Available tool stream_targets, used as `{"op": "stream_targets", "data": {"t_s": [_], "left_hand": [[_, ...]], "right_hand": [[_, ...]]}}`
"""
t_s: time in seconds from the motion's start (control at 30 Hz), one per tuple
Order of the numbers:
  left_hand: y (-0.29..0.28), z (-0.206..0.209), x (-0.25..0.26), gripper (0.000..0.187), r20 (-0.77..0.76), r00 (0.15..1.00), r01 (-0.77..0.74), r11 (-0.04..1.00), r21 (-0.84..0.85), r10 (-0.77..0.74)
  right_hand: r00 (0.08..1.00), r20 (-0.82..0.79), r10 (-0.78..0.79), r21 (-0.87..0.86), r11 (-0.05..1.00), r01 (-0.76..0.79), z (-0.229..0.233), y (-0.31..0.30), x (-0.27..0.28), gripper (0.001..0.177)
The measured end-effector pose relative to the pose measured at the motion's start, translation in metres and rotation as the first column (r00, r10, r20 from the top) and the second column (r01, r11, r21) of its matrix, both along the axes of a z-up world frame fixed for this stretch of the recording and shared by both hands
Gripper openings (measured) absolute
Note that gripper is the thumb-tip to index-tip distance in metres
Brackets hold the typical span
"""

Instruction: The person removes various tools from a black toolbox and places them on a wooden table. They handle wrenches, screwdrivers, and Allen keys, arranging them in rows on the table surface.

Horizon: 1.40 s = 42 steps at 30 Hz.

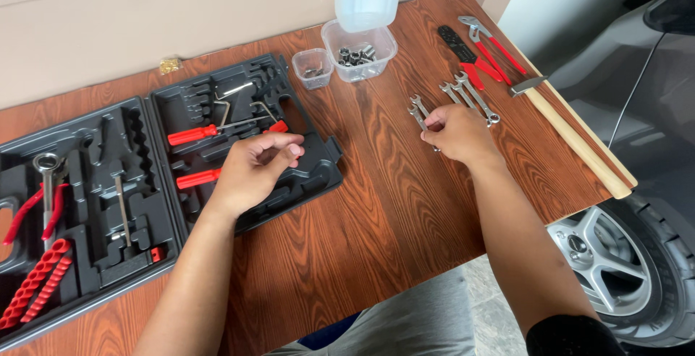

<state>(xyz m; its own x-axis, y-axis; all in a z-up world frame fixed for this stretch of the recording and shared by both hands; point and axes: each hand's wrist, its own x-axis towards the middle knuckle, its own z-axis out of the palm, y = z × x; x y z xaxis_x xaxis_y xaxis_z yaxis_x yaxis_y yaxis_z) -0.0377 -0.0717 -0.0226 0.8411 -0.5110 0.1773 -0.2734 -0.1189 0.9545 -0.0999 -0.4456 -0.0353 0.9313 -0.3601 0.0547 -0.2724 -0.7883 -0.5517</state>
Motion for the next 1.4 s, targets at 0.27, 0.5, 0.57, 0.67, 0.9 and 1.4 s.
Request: {"op": "stream_targets", "data": {"t_s": [0.27, 0.5, 0.57, 0.67, 0.9, 1.4], "left_hand": [[-0.004, -0.001, -0.002, 0.024, -0.003, 1.0, -0.016, 0.998, 0.057, 0.016], [-0.004, -0.003, -0.002, 0.025, -0.014, 1.0, -0.014, 0.997, 0.075, 0.015], [-0.005, -0.004, -0.002, 0.025, -0.021, 1.0, -0.006, 0.998, 0.067, 0.008], [-0.005, -0.003, -0.004, 0.025, -0.034, 0.999, -0.021, 0.996, 0.089, 0.024], [-0.016, 0.006, -0.017, 0.024, 0.098, 0.995, -0.03, 0.991, 0.133, 0.017], [-0.169, 0.016, -0.027, 0.051, 0.467, 0.854, -0.016, 0.886, 0.462, -0.228]], "right_hand": [[1.0, -0.01, -0.026, -0.023, 0.999, 0.026, 0.007, -0.021, -0.002, 0.029], [1.0, -0.01, 0.01, -0.033, 0.999, -0.01, 0.008, -0.014, 0.009, 0.029], [0.999, -0.019, 0.049, -0.065, 0.997, -0.05, 0.007, -0.008, 0.015, 0.027], [0.997, -0.012, 0.072, -0.077, 0.994, -0.073, 0.005, -0.001, 0.02, 0.026], [0.997, 0.011, 0.079, -0.019, 0.997, -0.079, 0.009, 0.0, 0.014, 0.024], [0.84, 0.538, -0.077, 0.124, 0.992, 0.011, -0.005, -0.095, -0.012, 0.012]]}}
